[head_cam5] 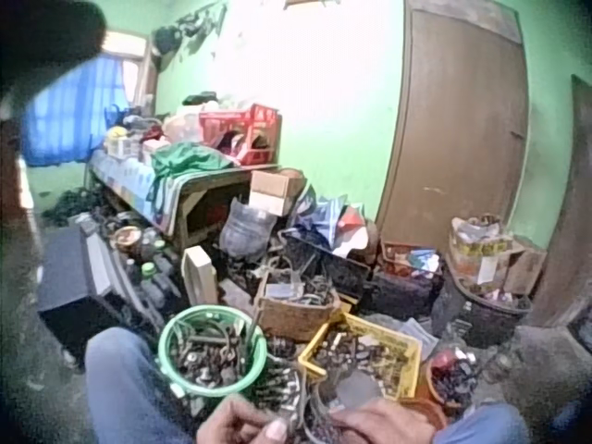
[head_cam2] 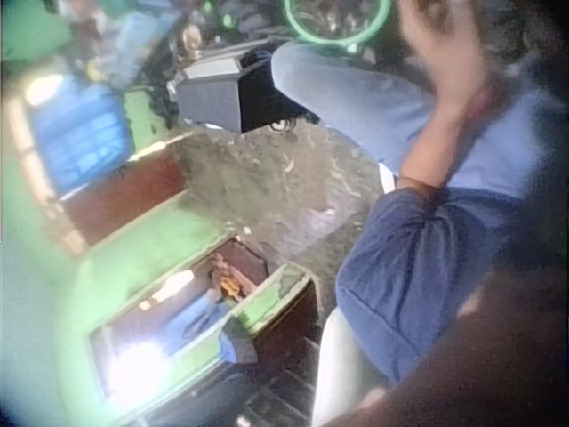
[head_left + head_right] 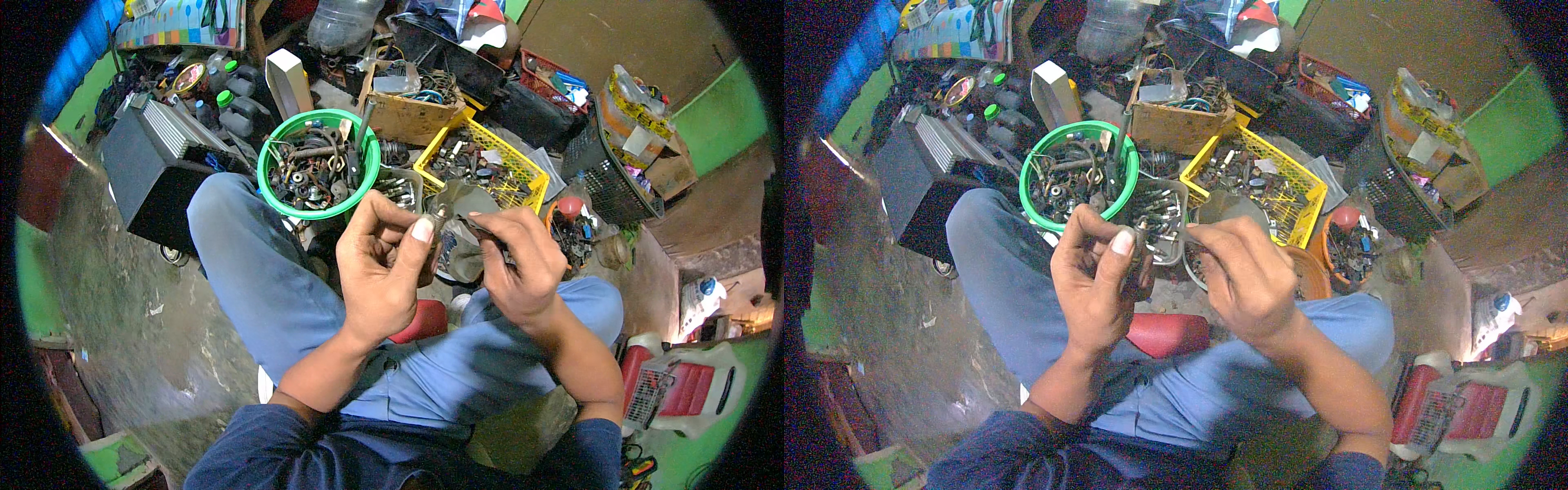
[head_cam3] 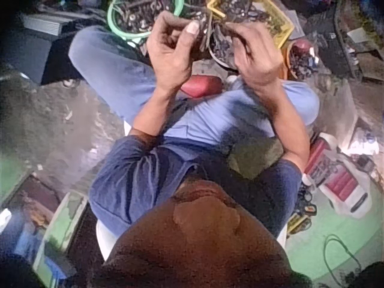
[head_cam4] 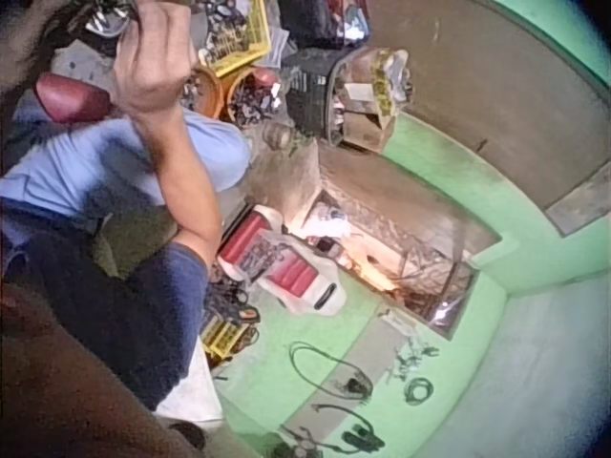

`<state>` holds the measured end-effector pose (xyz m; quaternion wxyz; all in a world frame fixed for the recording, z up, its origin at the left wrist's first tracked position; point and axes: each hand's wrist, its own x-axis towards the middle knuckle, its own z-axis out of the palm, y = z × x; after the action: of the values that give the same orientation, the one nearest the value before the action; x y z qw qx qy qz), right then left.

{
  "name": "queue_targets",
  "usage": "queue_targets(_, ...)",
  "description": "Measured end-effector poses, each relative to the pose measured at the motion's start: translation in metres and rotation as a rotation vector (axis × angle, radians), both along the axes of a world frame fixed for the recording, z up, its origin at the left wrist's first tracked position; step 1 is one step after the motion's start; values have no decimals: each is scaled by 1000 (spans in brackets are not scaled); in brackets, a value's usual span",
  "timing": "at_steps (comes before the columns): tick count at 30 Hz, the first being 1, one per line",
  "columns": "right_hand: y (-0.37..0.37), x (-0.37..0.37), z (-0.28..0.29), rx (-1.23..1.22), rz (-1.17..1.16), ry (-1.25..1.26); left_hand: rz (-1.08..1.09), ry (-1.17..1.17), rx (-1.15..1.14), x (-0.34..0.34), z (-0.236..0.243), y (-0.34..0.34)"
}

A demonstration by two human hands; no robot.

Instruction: The person holds a metal mechanical component and a small rod, inserting the rod into an opening in the component and aligning several small internal parts by hand.

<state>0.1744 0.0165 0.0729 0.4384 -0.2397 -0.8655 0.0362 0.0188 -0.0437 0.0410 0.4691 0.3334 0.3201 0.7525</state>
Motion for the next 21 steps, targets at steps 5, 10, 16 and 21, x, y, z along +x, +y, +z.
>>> queue_targets(5, -5, -1, 18, 33, -13, 48, -9, 9, -40, 4, -5, 3)
queue_targets(10, -9, -5, 13, -131, 41, 188, -53, -20, -43, 5, -5, 2)
queue_targets(16, -18, -7, 13, -211, -5, 185, -45, -16, -32, 6, -8, 4)
queue_targets(21, -15, -6, 14, -235, 28, 198, -83, -17, -48, 6, -6, 3)
